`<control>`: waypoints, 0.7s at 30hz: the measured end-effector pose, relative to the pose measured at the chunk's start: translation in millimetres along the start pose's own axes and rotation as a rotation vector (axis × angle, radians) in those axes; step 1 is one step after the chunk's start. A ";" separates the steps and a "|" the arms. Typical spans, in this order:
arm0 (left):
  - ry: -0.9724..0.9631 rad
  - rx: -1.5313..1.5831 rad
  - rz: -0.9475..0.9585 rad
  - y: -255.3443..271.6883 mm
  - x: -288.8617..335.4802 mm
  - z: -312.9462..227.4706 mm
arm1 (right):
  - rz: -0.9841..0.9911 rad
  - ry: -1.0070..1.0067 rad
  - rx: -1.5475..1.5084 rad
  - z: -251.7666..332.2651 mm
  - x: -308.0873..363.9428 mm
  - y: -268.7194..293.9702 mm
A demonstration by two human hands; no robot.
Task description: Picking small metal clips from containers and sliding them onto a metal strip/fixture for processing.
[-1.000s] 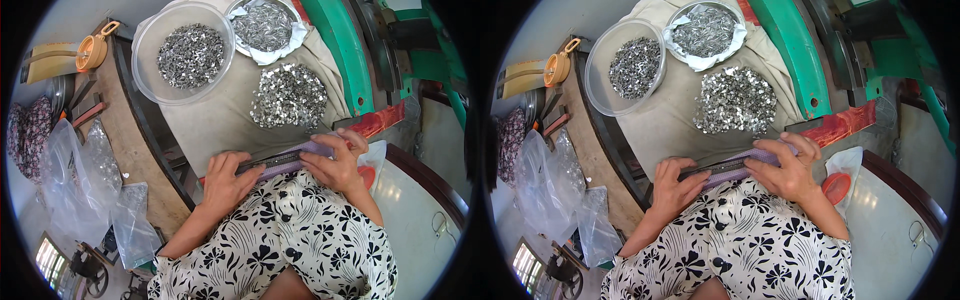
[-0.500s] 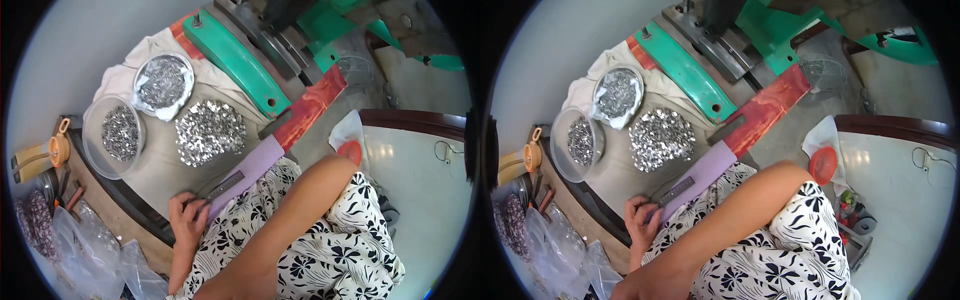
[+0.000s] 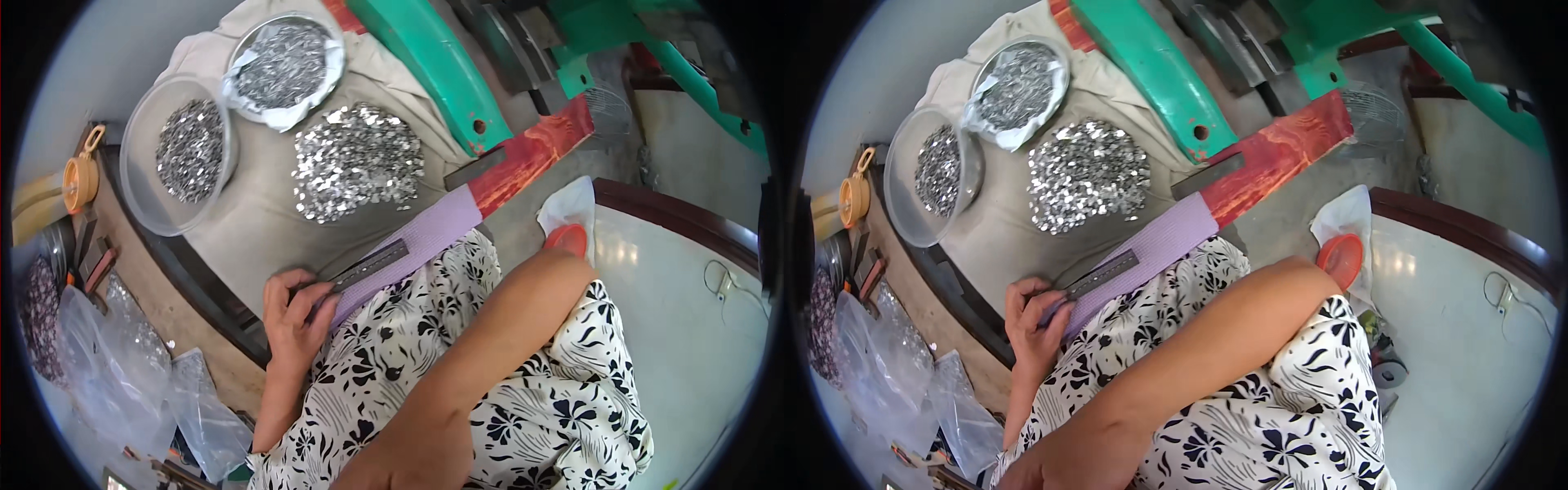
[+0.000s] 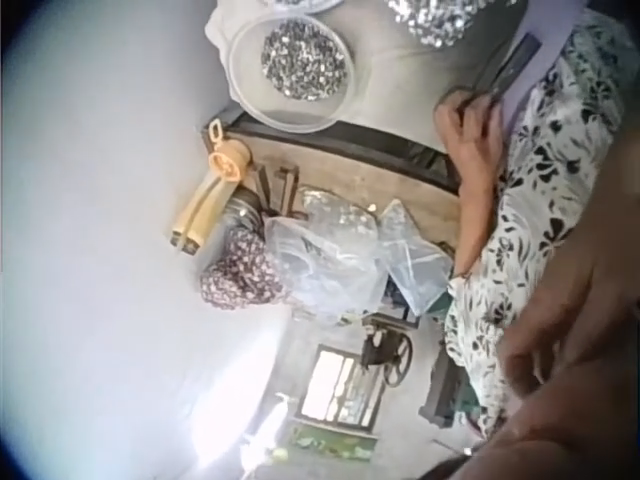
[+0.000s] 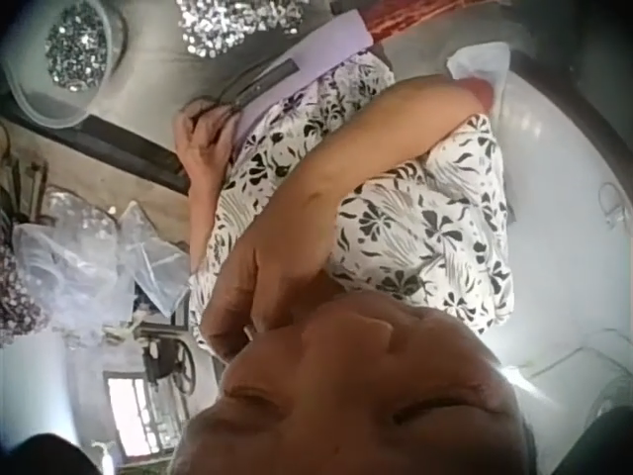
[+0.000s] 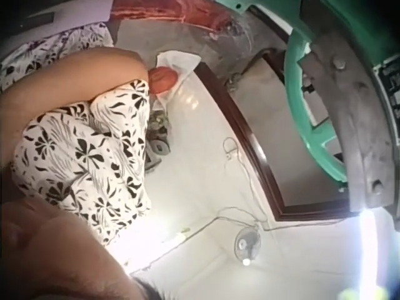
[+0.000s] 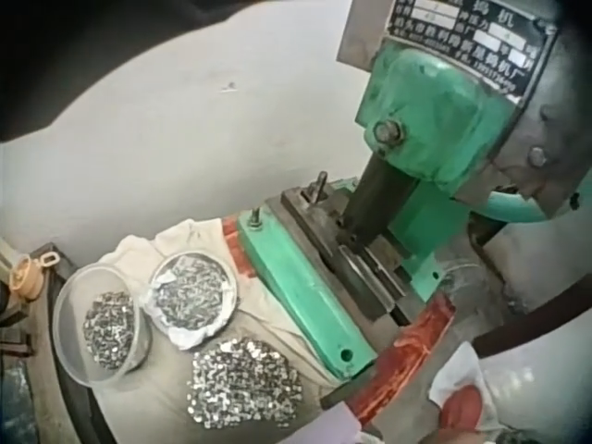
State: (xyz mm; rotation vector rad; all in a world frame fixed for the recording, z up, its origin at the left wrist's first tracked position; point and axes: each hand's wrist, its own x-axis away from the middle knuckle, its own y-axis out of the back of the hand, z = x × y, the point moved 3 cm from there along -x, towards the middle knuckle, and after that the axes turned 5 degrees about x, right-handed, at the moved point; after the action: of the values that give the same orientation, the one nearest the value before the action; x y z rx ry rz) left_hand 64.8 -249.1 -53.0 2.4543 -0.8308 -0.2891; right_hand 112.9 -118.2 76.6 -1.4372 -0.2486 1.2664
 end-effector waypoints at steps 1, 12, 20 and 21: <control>0.014 0.007 -0.004 1.0 1.6 0.8 | 0.001 0.006 0.047 1.9 3.5 -0.8; -0.007 0.003 0.028 2.6 -3.5 2.1 | -0.098 0.222 0.651 69.0 63.4 -19.6; -0.097 -0.105 0.087 -2.2 -4.3 -4.6 | 0.091 1.657 2.034 54.5 49.2 -74.5; -0.112 -0.096 0.109 -2.5 -8.7 -7.7 | 0.003 1.614 2.150 47.6 54.8 -86.3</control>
State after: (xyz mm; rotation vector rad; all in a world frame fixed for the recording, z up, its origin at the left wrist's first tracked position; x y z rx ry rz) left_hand 61.9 -238.9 -47.7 2.3124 -0.9713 -0.4198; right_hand 139.2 -21.2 127.8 -0.0219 1.6479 -0.3474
